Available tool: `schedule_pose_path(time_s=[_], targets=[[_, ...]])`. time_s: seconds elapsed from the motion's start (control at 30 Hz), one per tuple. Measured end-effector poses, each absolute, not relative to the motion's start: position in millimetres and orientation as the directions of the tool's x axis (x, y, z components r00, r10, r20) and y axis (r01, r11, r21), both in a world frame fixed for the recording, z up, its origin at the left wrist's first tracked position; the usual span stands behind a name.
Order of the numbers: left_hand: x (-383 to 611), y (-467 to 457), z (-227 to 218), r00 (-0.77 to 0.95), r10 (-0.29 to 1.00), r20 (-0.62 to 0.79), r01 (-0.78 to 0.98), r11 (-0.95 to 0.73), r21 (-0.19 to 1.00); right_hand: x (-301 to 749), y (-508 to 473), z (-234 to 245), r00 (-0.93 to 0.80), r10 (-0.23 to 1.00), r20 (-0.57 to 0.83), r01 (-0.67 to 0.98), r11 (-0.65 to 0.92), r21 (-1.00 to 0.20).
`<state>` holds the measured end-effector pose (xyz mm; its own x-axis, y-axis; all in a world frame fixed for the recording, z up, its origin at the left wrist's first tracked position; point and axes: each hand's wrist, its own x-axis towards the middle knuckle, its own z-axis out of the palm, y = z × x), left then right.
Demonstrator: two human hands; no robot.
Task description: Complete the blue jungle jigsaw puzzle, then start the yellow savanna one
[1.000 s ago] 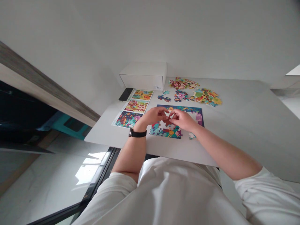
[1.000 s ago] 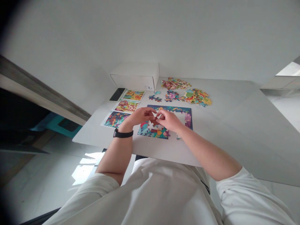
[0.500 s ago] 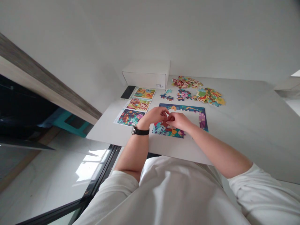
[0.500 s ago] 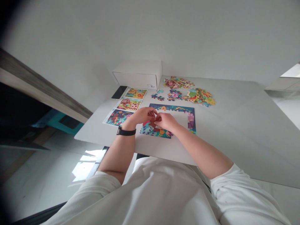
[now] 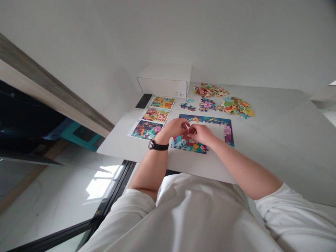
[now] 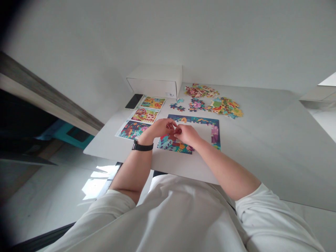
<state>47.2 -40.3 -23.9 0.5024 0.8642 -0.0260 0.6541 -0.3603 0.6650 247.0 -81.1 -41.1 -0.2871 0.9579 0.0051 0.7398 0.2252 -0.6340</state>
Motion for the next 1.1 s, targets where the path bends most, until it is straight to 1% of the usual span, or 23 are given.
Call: schedule_pose_path(time_s=[0.4, 0.53, 0.6, 0.7, 0.8, 0.97, 1.1], targets=[[45.8, -39.7, -28.6, 0.514, 0.857, -0.043, 0.682, -0.378, 0.626, 244.1, -81.5, -36.7, -0.327, 0.945, -0.020, 0.760, 0.250, -0.600], [41.6, -38.7, -28.2, 0.530, 0.848, -0.024, 0.724, -0.437, 0.533, 243.0, -80.9, -41.6, -0.330, 0.944, -0.013, 0.786, 0.267, -0.557], [38.9, -37.3, -28.0, 0.544, 0.838, -0.037, 0.740, -0.459, 0.491, 242.3, -81.4, -43.5, -0.346, 0.938, 0.009, 0.794, 0.298, -0.530], [35.5, -36.2, -28.1, 0.537, 0.839, -0.084, 0.763, -0.441, 0.473, 241.0, -83.6, -43.7, -0.362, 0.931, 0.035, 0.814, 0.335, -0.474], [33.8, -37.4, -27.8, 0.511, 0.852, -0.110, 0.787, -0.413, 0.459, 240.6, -87.0, -41.3, -0.362, 0.932, 0.033, 0.829, 0.338, -0.445], [34.0, -39.3, -26.6, 0.506, 0.854, -0.123, 0.796, -0.407, 0.448, 244.9, -91.4, -37.2, -0.420, 0.907, 0.025, 0.801, 0.384, -0.460], [34.3, -38.1, -27.7, 0.502, 0.856, -0.125, 0.799, -0.403, 0.446, 248.5, -93.5, -37.1, -0.488, 0.873, -0.012, 0.775, 0.428, -0.465]])
